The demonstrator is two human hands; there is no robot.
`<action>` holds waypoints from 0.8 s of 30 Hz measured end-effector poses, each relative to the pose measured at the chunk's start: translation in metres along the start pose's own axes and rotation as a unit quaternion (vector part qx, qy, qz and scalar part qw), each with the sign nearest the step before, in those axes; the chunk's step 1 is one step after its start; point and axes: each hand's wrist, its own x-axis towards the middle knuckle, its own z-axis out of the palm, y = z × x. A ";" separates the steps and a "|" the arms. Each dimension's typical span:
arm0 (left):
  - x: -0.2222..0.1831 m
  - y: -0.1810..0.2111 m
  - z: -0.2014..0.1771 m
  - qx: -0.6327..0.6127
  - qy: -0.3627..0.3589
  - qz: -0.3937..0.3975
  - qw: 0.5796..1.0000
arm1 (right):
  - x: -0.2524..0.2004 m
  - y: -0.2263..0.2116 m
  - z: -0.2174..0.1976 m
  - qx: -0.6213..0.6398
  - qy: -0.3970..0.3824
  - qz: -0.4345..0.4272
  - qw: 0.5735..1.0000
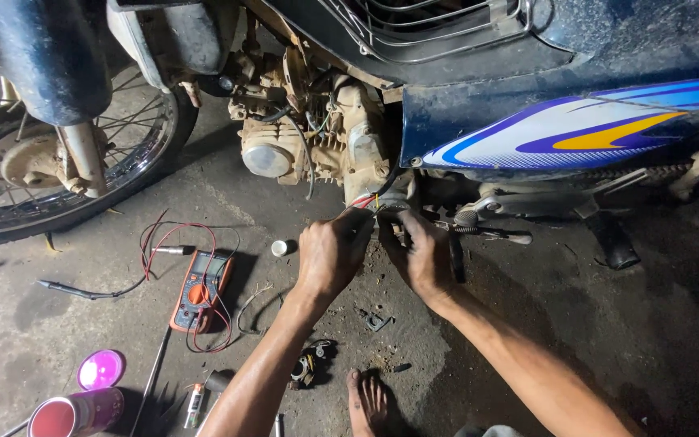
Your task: Repairing motorcycle electrical wiring by stripping and connecting wires near the engine area.
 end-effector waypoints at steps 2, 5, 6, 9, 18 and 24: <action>0.001 0.003 0.000 -0.009 -0.011 -0.014 1.000 | -0.012 -0.044 -0.011 -0.078 0.004 -0.114 0.990; 0.001 0.014 -0.010 -0.052 -0.042 -0.048 0.997 | -0.009 -0.044 -0.022 -0.164 -0.002 -0.273 0.948; 0.001 0.019 -0.014 -0.086 -0.063 -0.068 0.992 | -0.005 -0.033 -0.025 -0.173 -0.009 -0.320 0.932; 0.005 0.019 -0.013 -0.213 -0.076 -0.102 0.969 | 0.016 -0.013 -0.029 -0.245 0.004 -0.427 0.870; 0.004 -0.009 -0.007 -0.500 -0.159 -0.171 0.834 | 0.015 -0.047 -0.027 -0.222 0.014 -0.480 0.848; 0.003 -0.010 -0.003 -0.546 -0.107 -0.206 0.805 | 0.012 -0.058 -0.031 -0.245 0.021 -0.508 0.825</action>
